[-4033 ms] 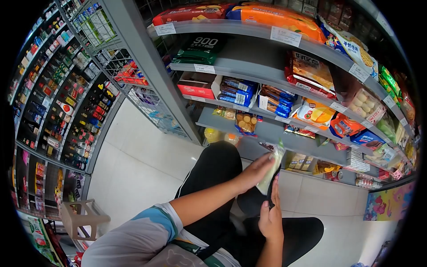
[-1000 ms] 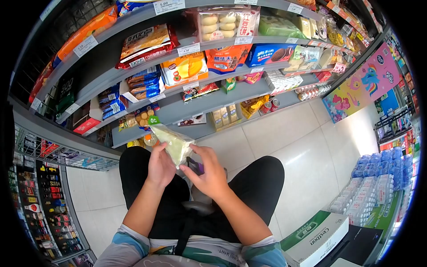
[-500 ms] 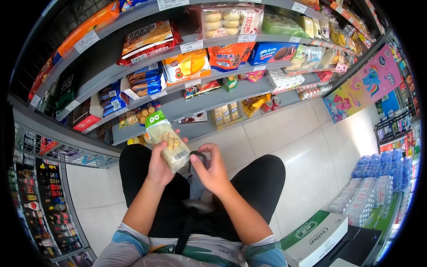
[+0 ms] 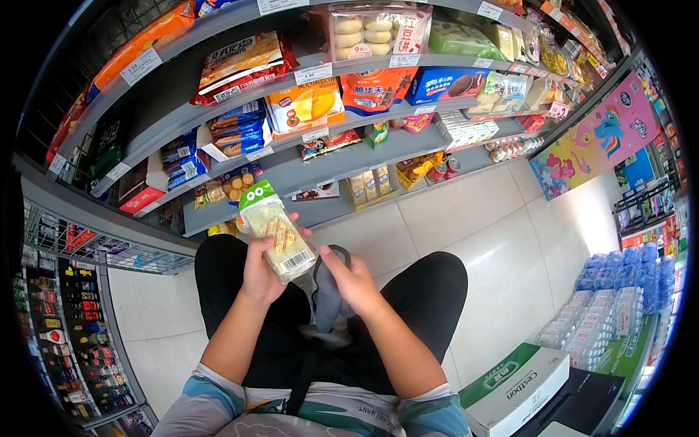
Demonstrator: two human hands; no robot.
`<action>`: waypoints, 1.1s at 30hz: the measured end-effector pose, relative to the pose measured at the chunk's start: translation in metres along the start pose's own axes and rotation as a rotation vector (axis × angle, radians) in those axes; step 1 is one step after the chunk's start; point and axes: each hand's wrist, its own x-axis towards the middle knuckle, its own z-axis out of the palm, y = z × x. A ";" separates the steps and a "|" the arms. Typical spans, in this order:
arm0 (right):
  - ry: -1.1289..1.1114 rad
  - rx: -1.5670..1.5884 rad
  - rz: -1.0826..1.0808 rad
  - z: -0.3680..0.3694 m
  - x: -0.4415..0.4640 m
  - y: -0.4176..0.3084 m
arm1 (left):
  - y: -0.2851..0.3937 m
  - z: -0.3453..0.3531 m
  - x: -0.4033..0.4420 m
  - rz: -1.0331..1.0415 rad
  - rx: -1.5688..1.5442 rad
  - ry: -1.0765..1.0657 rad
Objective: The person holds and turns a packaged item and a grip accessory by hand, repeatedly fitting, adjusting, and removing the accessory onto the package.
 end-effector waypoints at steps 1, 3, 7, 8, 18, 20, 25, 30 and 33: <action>0.000 0.000 0.000 0.000 0.000 0.000 | 0.000 0.005 -0.001 0.019 0.007 0.027; 0.068 0.132 0.007 0.002 -0.001 -0.002 | 0.001 0.007 -0.001 0.039 0.013 0.053; 0.134 0.301 0.013 -0.002 0.002 -0.006 | 0.001 0.004 -0.001 -0.003 0.018 -0.029; 0.138 0.335 0.023 -0.004 0.004 -0.007 | 0.001 0.005 -0.001 -0.008 0.026 -0.059; 0.093 0.574 -0.018 -0.018 0.008 -0.009 | -0.003 0.000 -0.001 -0.053 0.037 -0.180; 0.080 0.666 -0.029 -0.018 0.008 -0.012 | -0.003 0.000 -0.001 -0.057 0.043 -0.186; 0.127 0.759 -0.030 -0.025 0.013 -0.014 | -0.004 0.004 -0.001 -0.059 0.075 -0.121; 0.034 0.822 -0.101 -0.033 0.014 -0.011 | -0.003 0.005 -0.003 -0.087 0.094 -0.110; 0.052 0.827 -0.113 -0.030 0.010 -0.017 | -0.005 0.003 -0.002 -0.085 0.101 -0.109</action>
